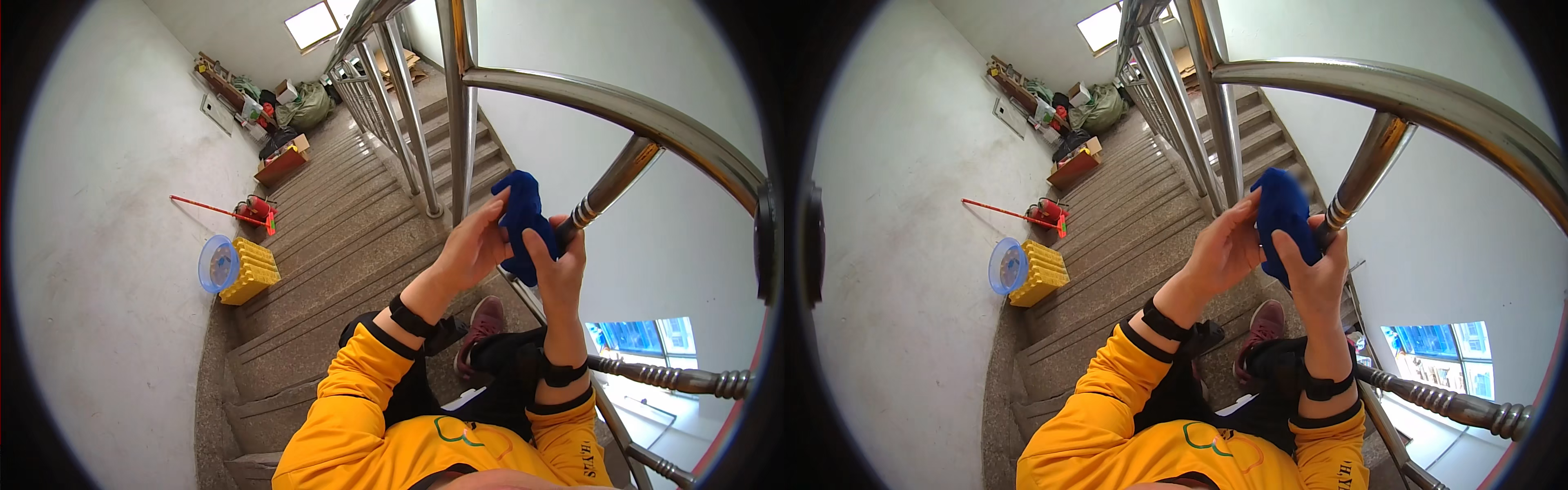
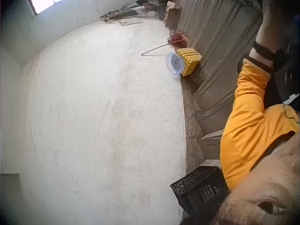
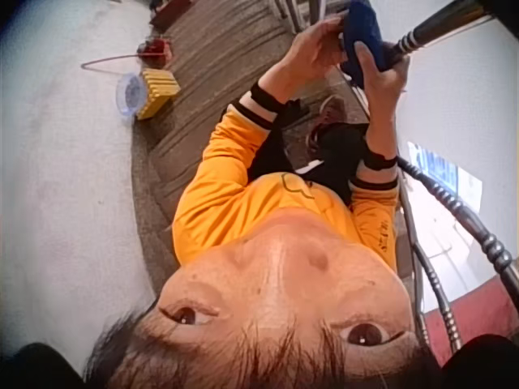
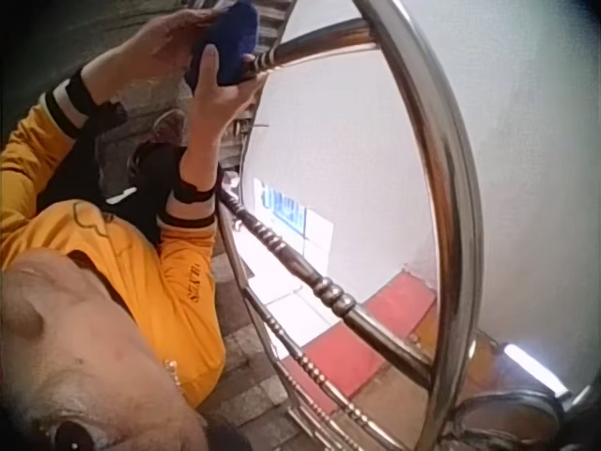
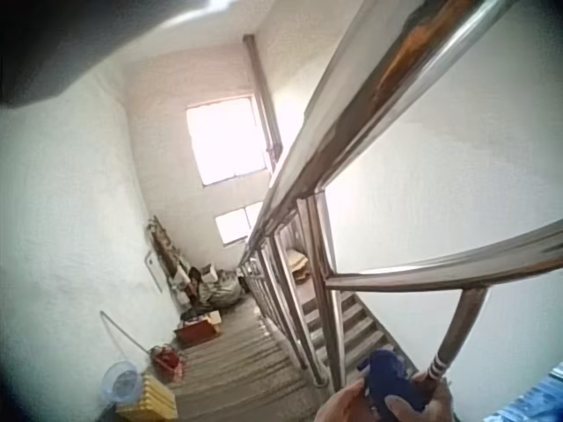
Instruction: Wiping and cleaning the metal railing on a staircase.
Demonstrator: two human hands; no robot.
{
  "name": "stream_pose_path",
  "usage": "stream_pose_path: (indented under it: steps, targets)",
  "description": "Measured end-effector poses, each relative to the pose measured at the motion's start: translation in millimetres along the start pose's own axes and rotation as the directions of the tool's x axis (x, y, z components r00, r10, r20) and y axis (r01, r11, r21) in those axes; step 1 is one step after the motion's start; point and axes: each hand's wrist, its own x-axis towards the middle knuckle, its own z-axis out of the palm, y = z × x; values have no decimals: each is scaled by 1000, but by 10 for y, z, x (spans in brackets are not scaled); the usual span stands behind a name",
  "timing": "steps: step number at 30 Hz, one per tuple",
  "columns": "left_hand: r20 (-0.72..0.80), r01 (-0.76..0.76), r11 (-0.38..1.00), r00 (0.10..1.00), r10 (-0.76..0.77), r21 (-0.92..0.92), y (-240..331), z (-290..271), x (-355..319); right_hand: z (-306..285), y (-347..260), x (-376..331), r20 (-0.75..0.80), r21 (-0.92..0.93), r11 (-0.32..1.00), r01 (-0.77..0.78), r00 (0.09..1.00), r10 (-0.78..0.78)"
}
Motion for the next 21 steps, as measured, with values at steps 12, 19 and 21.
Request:
stream_pose_path:
  steps: [12, 19, 21]
  targets:
    - [34, -85, 996, 996, 86, -11, -32, -58, 20, -17, 53, 1, -20, -27, 998, 62, 998, -63]
    - [-176, -206, 958, 954, 242, 199, -110, -225, 108, -7, 11, 77, -3, 72, 997, -3, 1000, 4]
    - [-201, -210, 956, 947, 250, 203, -208, -238, 168, -36, 8, 83, 12, 111, 993, -35, 999, 34]
